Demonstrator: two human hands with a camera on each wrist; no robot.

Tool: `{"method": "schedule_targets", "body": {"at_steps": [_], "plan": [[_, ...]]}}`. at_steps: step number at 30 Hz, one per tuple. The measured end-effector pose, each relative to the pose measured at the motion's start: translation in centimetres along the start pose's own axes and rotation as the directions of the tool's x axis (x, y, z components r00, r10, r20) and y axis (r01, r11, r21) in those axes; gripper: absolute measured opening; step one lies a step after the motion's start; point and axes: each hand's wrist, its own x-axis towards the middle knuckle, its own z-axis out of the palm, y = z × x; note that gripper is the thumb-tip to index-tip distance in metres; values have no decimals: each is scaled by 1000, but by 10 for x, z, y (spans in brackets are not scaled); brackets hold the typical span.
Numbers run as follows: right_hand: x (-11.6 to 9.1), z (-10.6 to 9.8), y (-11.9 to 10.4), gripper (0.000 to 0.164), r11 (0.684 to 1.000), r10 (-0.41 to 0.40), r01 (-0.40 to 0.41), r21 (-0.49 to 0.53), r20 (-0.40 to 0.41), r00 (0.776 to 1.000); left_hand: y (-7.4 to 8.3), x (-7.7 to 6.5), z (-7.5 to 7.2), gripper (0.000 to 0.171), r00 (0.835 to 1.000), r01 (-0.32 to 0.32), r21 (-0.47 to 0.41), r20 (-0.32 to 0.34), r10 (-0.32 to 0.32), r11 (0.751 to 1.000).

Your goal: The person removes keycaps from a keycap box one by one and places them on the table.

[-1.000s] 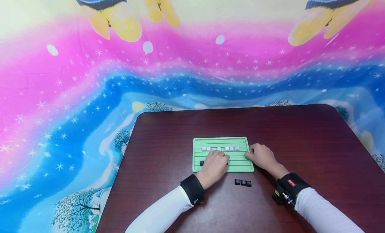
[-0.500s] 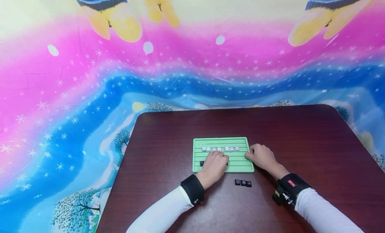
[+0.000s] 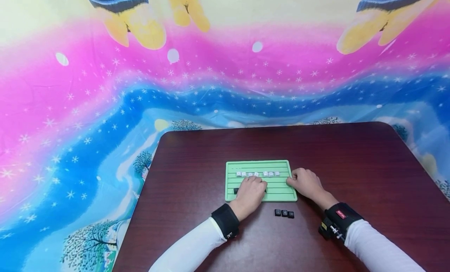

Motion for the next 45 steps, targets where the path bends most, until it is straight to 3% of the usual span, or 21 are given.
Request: {"method": "schedule_targets", "body": {"at_steps": [12, 24, 45], "plan": [[1, 0, 0, 41, 1000, 5, -5, -2, 1, 1000, 0, 1, 0, 3, 1000, 2, -1, 3, -2, 1000], [0, 1, 0, 42, 1000, 7, -7, -3, 1, 1000, -1, 2, 0, 7, 998, -12, -6, -61, 11, 1000], [0, 0, -1, 42, 1000, 9, -9, -7, 4, 1000, 0, 0, -9, 5, 998, -11, 19, -56, 12, 1000]]}}
